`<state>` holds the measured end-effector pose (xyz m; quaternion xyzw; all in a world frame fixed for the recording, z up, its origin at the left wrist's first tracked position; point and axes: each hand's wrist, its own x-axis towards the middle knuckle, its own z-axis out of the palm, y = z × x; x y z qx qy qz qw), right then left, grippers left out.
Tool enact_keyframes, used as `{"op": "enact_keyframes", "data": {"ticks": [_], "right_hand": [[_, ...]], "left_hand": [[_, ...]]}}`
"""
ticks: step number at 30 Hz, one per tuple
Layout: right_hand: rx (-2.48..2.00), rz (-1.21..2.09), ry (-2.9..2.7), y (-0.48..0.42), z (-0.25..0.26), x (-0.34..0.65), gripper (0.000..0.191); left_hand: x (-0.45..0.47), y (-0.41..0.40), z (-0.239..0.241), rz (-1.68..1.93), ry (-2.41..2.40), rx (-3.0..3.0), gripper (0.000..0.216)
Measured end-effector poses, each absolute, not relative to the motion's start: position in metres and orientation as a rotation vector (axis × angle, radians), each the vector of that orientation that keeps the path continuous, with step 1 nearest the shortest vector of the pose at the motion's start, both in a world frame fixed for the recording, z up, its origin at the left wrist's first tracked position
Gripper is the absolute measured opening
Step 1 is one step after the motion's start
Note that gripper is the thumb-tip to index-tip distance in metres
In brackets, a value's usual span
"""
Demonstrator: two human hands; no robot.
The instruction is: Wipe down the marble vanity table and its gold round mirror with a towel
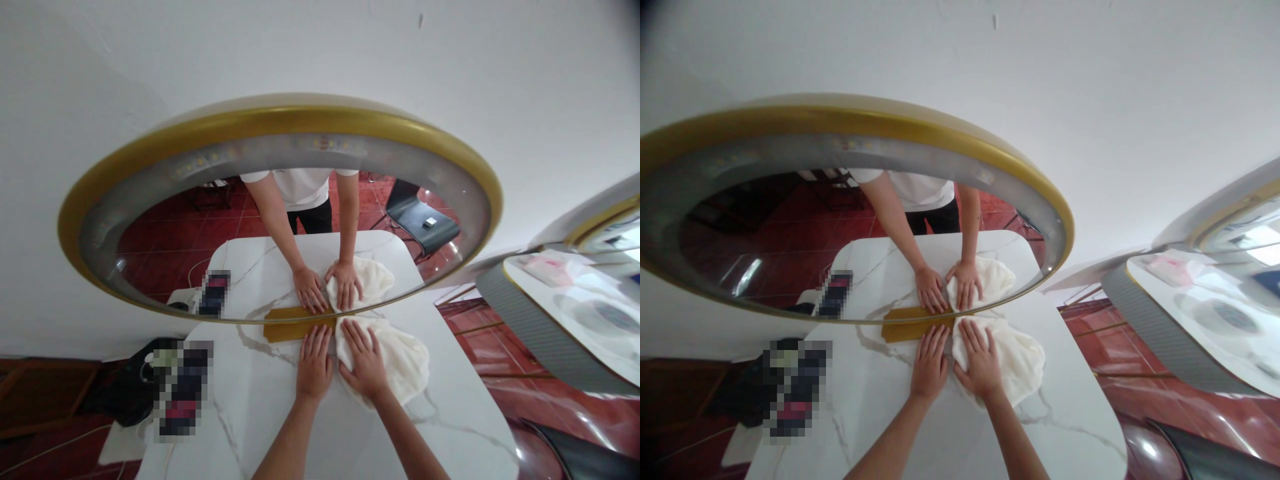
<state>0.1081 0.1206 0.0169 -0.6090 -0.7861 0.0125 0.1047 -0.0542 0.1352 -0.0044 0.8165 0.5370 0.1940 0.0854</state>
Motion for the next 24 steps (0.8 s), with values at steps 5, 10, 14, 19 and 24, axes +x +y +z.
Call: {"op": "enact_keyframes", "data": {"ticks": [5, 10, 14, 19, 24], "right_hand": [[-1.899, 0.002, -2.208, 0.145, 0.011, 0.110, 0.078], [-1.853, 0.023, -2.235, 0.141, 0.012, 0.108, 0.077], [-1.750, 0.053, -2.324, 0.122, 0.017, 0.105, 0.080], [-1.777, 0.052, -2.320, 0.125, 0.016, 0.102, 0.080], [-1.890, 0.012, -2.202, 0.144, 0.010, 0.097, 0.078]], "left_hand": [[-0.054, 0.135, -0.004, 0.582, 1.602, 2.432, 0.064], [-0.053, 0.135, -0.003, 0.611, 1.621, 2.463, 0.063], [-0.053, 0.134, -0.006, 0.659, 1.669, 2.459, 0.064], [-0.052, 0.134, -0.009, 0.716, 1.761, 2.379, 0.063], [-0.052, 0.135, -0.010, 0.709, 1.762, 2.378, 0.059]]}}
